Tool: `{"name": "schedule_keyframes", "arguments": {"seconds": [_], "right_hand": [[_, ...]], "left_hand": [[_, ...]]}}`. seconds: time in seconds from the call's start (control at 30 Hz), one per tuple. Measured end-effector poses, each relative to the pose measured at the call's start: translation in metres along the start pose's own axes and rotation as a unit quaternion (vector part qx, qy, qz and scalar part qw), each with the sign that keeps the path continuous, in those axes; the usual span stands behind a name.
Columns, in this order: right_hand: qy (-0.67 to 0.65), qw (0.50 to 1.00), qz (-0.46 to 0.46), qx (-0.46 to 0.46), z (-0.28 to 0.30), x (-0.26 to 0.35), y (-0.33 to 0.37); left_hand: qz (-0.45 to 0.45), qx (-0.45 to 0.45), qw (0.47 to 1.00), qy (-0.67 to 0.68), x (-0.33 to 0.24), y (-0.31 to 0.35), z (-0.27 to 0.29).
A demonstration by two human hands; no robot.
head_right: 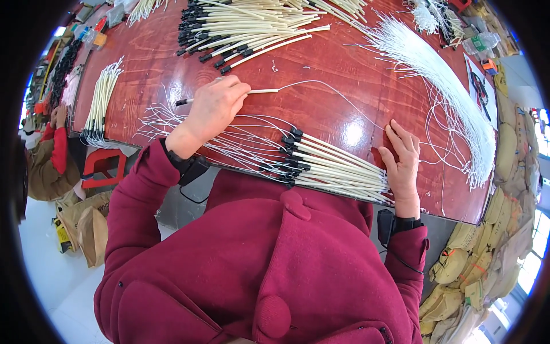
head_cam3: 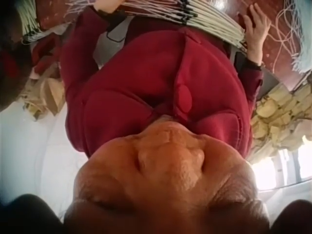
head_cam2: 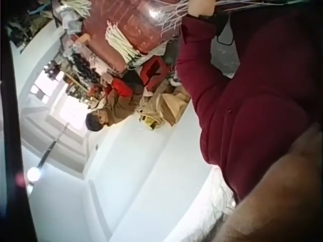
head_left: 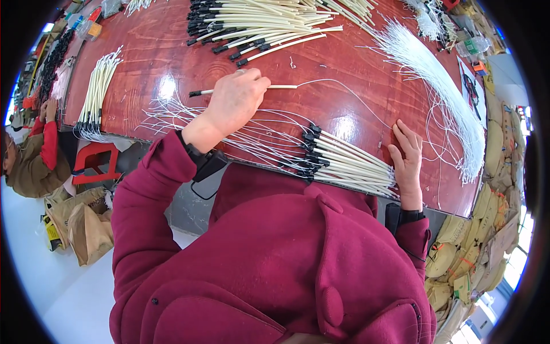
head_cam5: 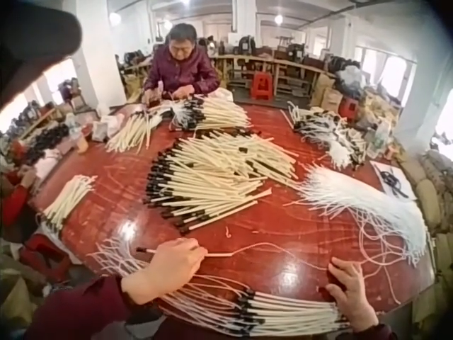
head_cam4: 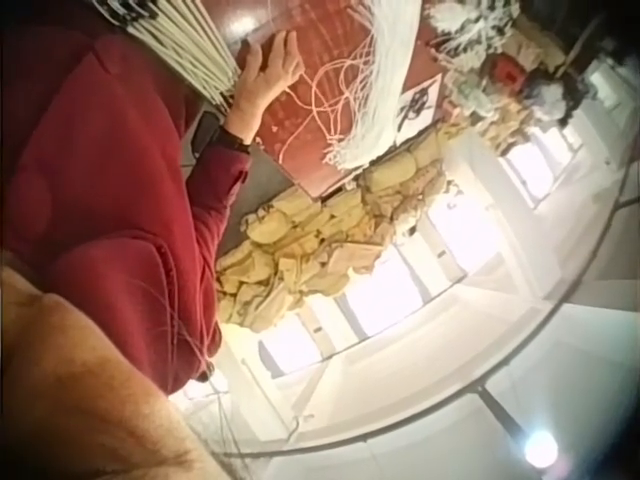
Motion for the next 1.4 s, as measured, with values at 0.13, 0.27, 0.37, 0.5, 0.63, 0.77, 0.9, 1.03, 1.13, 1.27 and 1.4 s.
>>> {"name": "schedule_keyframes", "arguments": {"seconds": [0.13,0.27,0.37,0.5,0.63,0.77,0.9,1.03,1.13,1.27,1.4], "right_hand": [[-0.01,1.0,-0.002,0.007,0.0,0.002,-0.001],[-0.014,1.0,-0.003,0.012,-0.001,0.002,-0.002],[-0.02,1.0,-0.001,0.013,-0.001,0.001,-0.001],[-0.023,1.0,-0.003,0.009,-0.001,0.001,0.0],[-0.018,1.0,-0.009,0.009,-0.001,0.001,-0.001],[-0.023,1.0,-0.007,-0.001,-0.001,0.001,-0.001],[-0.023,1.0,-0.005,-0.006,-0.002,-0.001,-0.001],[-0.018,1.0,0.001,-0.003,-0.003,-0.002,-0.002],[-0.015,1.0,0.005,-0.006,-0.002,0.0,-0.004],[-0.015,1.0,-0.004,0.002,-0.002,0.0,0.002],[-0.016,1.0,-0.002,-0.003,-0.002,-0.001,-0.001]], "left_hand": [[0.01,0.036,0.998,-0.045,-0.002,-0.016,-0.01],[0.013,0.048,0.998,-0.037,-0.006,-0.024,-0.014],[-0.037,-0.011,0.999,-0.009,-0.015,-0.037,-0.015],[-0.113,0.056,0.992,-0.027,-0.029,-0.054,-0.028],[-0.137,0.067,0.988,0.003,-0.022,-0.056,-0.036],[-0.091,0.032,0.994,0.051,-0.02,-0.059,-0.035],[-0.124,0.047,0.991,0.034,-0.019,-0.055,-0.039],[-0.121,0.038,0.99,0.054,-0.012,-0.066,-0.032],[-0.129,0.035,0.991,0.023,-0.024,-0.058,-0.034],[-0.167,0.056,0.984,0.012,-0.022,-0.057,-0.038],[-0.181,0.057,0.982,0.017,-0.025,-0.055,-0.039]]}}
Point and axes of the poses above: each hand's wrist, its own y-axis away from the middle knuckle, its own z-axis out of the back of the hand, x = y × z, the point moved 6 cm from there along -y, towards the middle knuckle, and after that the axes turned 2 degrees about -x, right-handed, at the moved point
